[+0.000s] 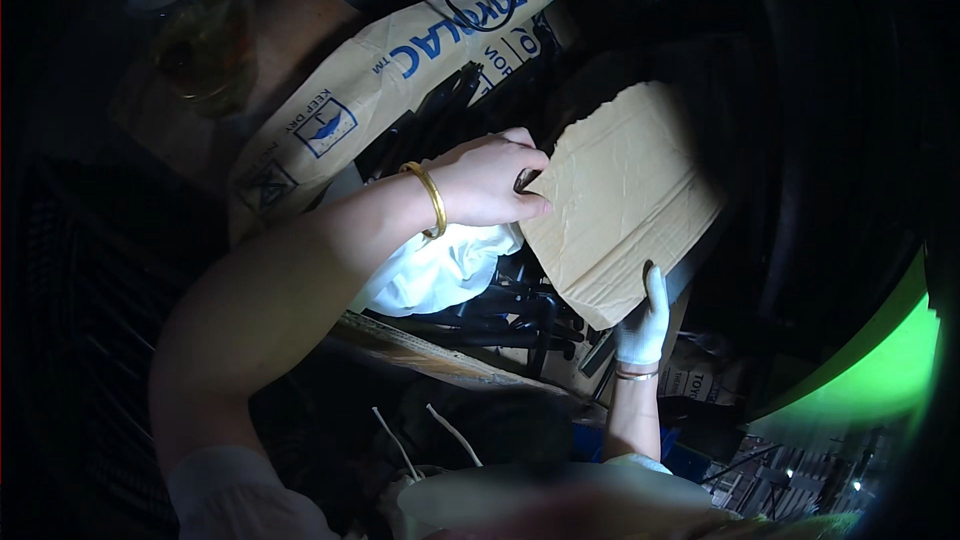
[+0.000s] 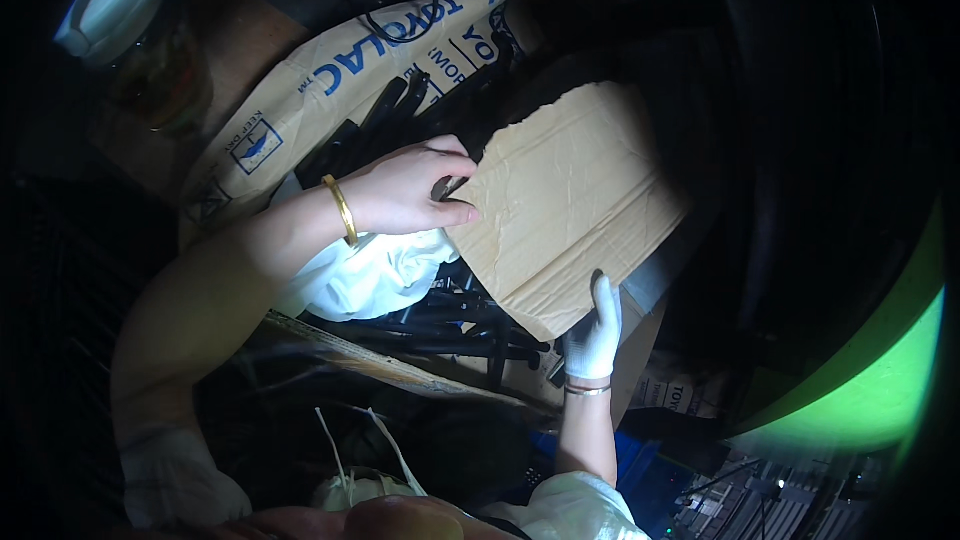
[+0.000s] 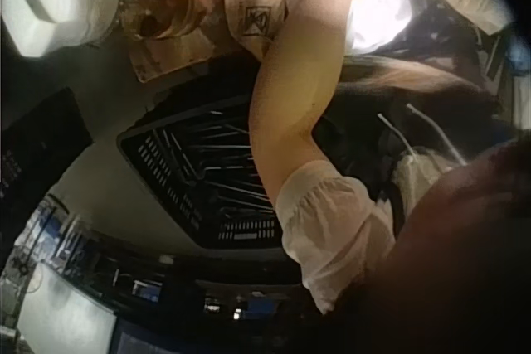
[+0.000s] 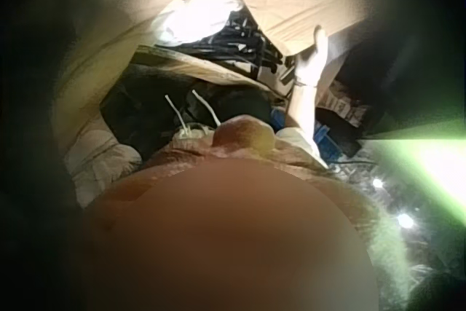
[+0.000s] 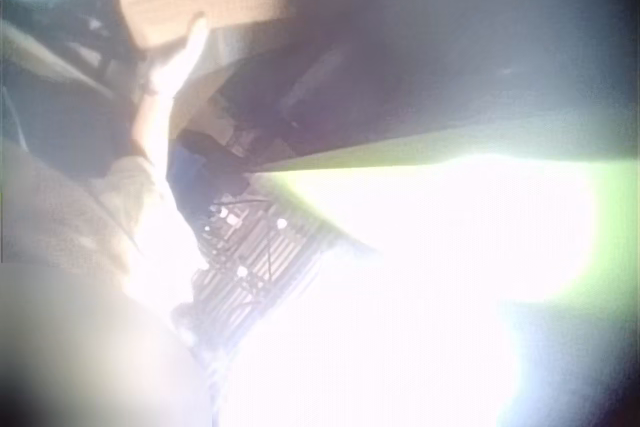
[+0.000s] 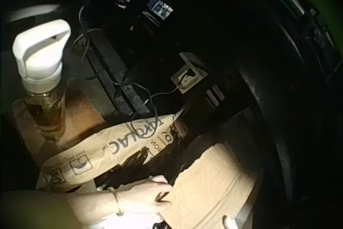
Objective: The person is wiping down black metal fixtures or components with a white cloth, organizing them in a box, and adjusting packing materials.
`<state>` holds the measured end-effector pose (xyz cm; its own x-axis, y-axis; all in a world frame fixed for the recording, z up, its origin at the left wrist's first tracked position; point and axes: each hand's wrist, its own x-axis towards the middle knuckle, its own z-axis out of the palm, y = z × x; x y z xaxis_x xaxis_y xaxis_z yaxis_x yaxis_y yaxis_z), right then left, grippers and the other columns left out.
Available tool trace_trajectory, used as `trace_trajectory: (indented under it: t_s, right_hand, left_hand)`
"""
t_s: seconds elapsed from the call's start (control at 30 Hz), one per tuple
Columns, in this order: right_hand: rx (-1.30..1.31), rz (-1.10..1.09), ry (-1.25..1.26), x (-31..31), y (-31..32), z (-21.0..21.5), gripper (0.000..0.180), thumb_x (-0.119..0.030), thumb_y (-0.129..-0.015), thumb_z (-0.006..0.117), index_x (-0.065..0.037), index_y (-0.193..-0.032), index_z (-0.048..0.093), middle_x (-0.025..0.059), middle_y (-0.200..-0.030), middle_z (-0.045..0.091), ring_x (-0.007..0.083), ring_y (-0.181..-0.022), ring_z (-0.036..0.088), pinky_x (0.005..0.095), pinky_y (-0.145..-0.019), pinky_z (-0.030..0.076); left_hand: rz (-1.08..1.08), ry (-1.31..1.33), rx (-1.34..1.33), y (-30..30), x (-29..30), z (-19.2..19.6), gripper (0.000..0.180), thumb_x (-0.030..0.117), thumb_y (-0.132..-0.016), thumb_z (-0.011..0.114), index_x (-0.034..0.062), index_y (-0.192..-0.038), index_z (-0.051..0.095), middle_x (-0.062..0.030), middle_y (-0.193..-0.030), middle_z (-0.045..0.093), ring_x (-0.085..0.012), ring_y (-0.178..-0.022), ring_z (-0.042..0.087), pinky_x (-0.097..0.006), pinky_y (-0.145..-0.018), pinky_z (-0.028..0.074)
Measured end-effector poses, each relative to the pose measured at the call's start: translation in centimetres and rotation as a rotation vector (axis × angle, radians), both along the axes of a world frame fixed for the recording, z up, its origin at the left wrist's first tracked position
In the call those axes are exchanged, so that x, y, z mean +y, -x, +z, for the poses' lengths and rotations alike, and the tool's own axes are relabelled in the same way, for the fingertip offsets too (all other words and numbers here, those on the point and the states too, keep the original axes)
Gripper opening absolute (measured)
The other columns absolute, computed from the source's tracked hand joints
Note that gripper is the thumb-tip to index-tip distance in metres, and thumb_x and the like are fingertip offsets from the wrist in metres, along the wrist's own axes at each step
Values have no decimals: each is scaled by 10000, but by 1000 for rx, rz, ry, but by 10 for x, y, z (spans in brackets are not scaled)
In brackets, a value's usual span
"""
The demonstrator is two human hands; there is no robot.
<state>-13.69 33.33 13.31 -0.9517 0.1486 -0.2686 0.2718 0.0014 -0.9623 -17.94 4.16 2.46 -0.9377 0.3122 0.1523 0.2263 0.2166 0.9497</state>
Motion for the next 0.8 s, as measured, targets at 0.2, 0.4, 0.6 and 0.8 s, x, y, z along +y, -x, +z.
trace_trajectory:
  t_s: [0.2, 0.4, 0.6, 0.8]
  right_hand:
    - [-52, 25, 73, 8, -14, -15, 551, -277, -943, 604, -46, -1407, 418, 102, -1396, 481, 275, -1306, 449, 449, -1094, 360]
    - [-183, 18, 269, -4, -24, -19, 589, -315, -951, 604, -78, -1438, 375, 102, -1410, 479, 308, -1262, 499, 494, -1063, 419]
    - [-244, 77, 182, 6, -34, -25, 482, -342, -948, 604, -119, -1351, 461, 105, -1349, 535, 303, -1225, 547, 442, -891, 544]
    - [-122, 121, 204, 12, -25, -28, 444, -289, -962, 578, -124, -1358, 463, 79, -1285, 594, 256, -1141, 618, 404, -829, 578]
  left_hand:
    - [-53, -66, -80, 1, -5, 4, 385, 249, -806, 751, -33, -1031, 617, -123, -939, 598, -237, -837, 616, -338, -761, 492]
    - [-37, -285, -72, 4, -1, 0, 289, 160, -828, 734, -16, -1022, 612, -93, -861, 599, -134, -708, 580, -296, -636, 454]
    - [-108, -258, -191, 8, -8, 5, 260, 142, -860, 711, -18, -1037, 609, -84, -882, 627, -106, -717, 580, -272, -643, 466]
    - [-257, -525, -499, 10, -5, -9, 370, 71, -921, 631, 14, -1264, 503, -100, -1101, 614, -101, -844, 588, -270, -677, 489]
